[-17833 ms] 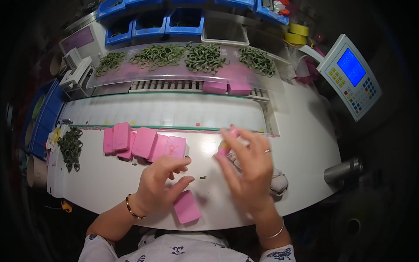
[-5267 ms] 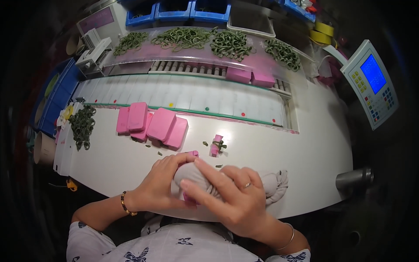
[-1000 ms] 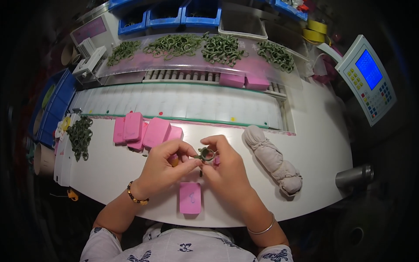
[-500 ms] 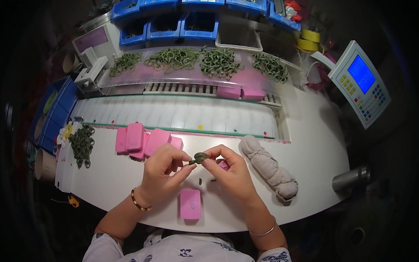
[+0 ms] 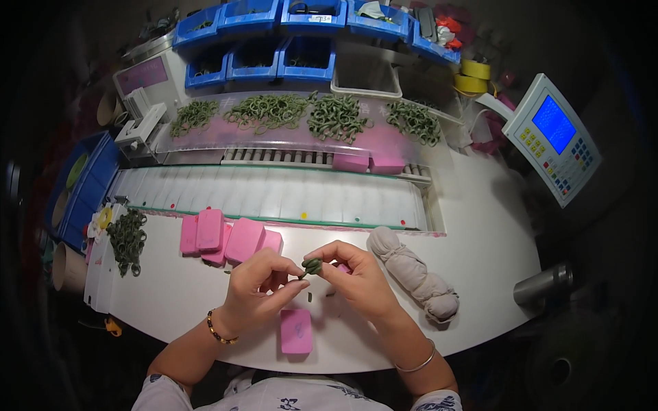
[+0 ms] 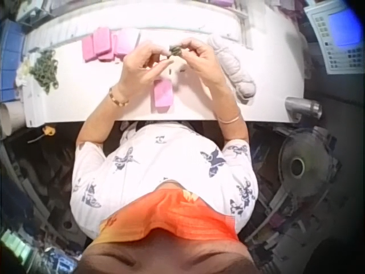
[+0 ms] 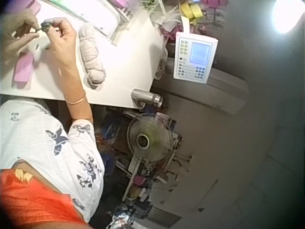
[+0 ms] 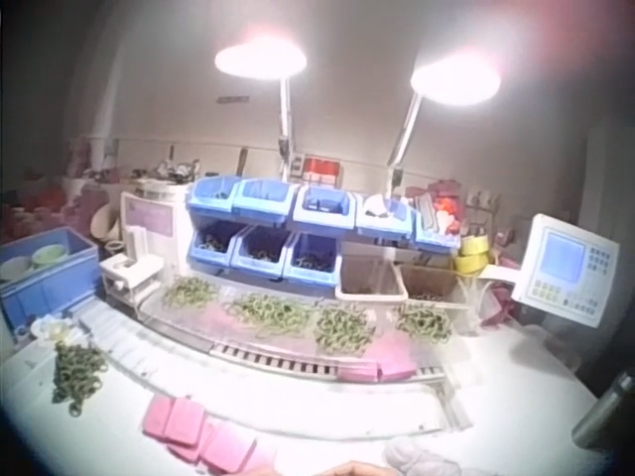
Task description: The person assembles small keychains by opening pink plastic cases, inserting a yellow core and a green coiled ring, then closing the cases. Completed units are placed on a conveyor belt that transports them away. The person repeats this process for multiple units throughout the clip.
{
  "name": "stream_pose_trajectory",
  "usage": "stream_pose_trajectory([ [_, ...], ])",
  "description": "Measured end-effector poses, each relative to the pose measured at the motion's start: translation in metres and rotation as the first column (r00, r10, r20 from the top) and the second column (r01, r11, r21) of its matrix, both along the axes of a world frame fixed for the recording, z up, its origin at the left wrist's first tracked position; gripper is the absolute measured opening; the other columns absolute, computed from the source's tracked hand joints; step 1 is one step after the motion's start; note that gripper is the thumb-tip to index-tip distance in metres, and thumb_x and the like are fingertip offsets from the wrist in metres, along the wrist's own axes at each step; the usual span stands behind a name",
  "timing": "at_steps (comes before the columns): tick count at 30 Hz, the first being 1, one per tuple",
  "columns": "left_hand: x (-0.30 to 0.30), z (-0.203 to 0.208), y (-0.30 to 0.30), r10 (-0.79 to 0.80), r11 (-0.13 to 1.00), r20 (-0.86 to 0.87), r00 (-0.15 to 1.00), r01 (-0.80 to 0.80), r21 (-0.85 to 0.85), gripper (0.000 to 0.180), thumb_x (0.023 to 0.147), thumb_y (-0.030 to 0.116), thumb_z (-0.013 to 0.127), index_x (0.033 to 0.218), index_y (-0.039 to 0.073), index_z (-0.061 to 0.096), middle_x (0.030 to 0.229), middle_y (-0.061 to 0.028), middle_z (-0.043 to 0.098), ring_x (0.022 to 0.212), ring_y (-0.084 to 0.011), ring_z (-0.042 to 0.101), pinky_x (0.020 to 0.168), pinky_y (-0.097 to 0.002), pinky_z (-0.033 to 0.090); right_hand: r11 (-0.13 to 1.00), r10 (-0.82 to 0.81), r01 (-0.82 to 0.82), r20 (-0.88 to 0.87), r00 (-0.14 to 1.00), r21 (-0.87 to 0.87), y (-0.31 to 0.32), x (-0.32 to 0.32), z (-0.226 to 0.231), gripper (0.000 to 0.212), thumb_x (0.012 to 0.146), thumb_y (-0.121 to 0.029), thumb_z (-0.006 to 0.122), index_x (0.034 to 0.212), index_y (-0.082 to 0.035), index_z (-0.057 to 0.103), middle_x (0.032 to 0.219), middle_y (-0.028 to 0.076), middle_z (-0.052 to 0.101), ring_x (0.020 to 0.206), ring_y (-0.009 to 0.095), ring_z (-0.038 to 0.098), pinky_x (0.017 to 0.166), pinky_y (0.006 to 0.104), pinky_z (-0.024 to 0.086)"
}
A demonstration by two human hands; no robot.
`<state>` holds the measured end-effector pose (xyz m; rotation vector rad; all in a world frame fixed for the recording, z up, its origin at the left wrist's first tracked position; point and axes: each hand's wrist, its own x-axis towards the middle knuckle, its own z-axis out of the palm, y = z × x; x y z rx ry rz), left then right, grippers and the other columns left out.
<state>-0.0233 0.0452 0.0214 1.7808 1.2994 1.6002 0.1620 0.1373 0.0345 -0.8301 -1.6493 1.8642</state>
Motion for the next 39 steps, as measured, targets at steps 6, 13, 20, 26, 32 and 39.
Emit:
stream_pose_trajectory([
  [6,-0.006,0.005,-0.002,0.051,0.998,-0.019,0.999,-0.052,-0.028,0.018,0.083,0.004,0.078,0.096,0.003,0.066,0.077,-0.0052,0.06,0.06,-0.0128,0.057,0.053,-0.0264,0.046,0.999,0.03,-0.033,0.106,0.994,0.025,0.006,-0.002,0.016,0.016,0.094,-0.009,0.066,0.107,0.0,0.07,0.097,0.001,0.07,0.079,0.003,0.057,0.069,0.0175,0.044],
  [13,-0.044,0.012,-0.012,0.171,0.985,0.033,0.985,-0.171,0.014,0.018,0.085,0.005,0.077,0.1,0.004,0.066,0.078,-0.0012,0.056,0.063,-0.0073,0.052,0.054,-0.0227,0.042,0.942,-0.119,0.111,-0.007,0.993,-0.316,-0.004,0.002,0.002,0.022,0.093,-0.008,0.066,0.114,-0.005,0.062,0.082,-0.003,0.056,0.065,0.003,0.047,0.054,0.0181,0.032],
  [20,-0.206,0.047,-0.101,0.803,0.588,0.019,0.596,-0.797,0.137,0.004,0.093,0.005,0.069,0.093,0.006,0.065,0.08,0.0039,0.061,0.066,-0.0012,0.05,0.057,-0.0164,0.039,0.849,-0.261,0.095,-0.256,0.931,-0.519,0.004,0.03,-0.02,0.032,0.084,0.011,0.057,0.115,0.001,0.057,0.113,0.009,0.061,0.1,0.02,0.062,0.085,0.0276,0.054],
  [26,-0.331,0.076,-0.249,0.991,0.061,-0.127,0.041,-0.986,0.154,0.025,0.094,0.024,0.073,0.105,0.003,0.064,0.086,-0.0005,0.066,0.072,-0.0095,0.059,0.068,-0.0233,0.049,0.814,-0.282,0.115,-0.214,0.935,-0.57,-0.01,0.024,-0.004,0.034,0.093,0.004,0.058,0.126,0.002,0.055,0.115,0.011,0.061,0.098,0.019,0.065,0.084,0.0264,0.058],
  [32,-0.295,0.085,-0.243,0.695,0.557,0.631,0.346,-0.813,-0.169,0.024,0.095,0.028,0.071,0.095,0.007,0.059,0.08,0.0006,0.052,0.071,-0.0115,0.051,0.062,-0.0264,0.041,0.849,-0.2,0.049,-0.235,0.951,-0.526,-0.019,0.023,0.001,0.036,0.096,-0.001,0.06,0.131,0.004,0.055,0.111,0.011,0.062,0.077,0.011,0.057,0.067,0.0209,0.05],
  [39,-0.161,0.062,-0.102,0.248,0.969,0.876,0.413,-0.114,-0.221,0.034,0.094,-0.013,0.044,0.126,-0.007,0.048,0.123,-0.018,0.058,0.117,-0.0305,0.061,0.111,-0.0398,0.047,0.893,-0.277,0.204,-0.132,0.952,-0.401,-0.041,0.016,0.014,0.042,0.095,0.0,0.061,0.136,0.006,0.054,0.117,0.011,0.064,0.098,0.014,0.063,0.086,0.0261,0.055],
])
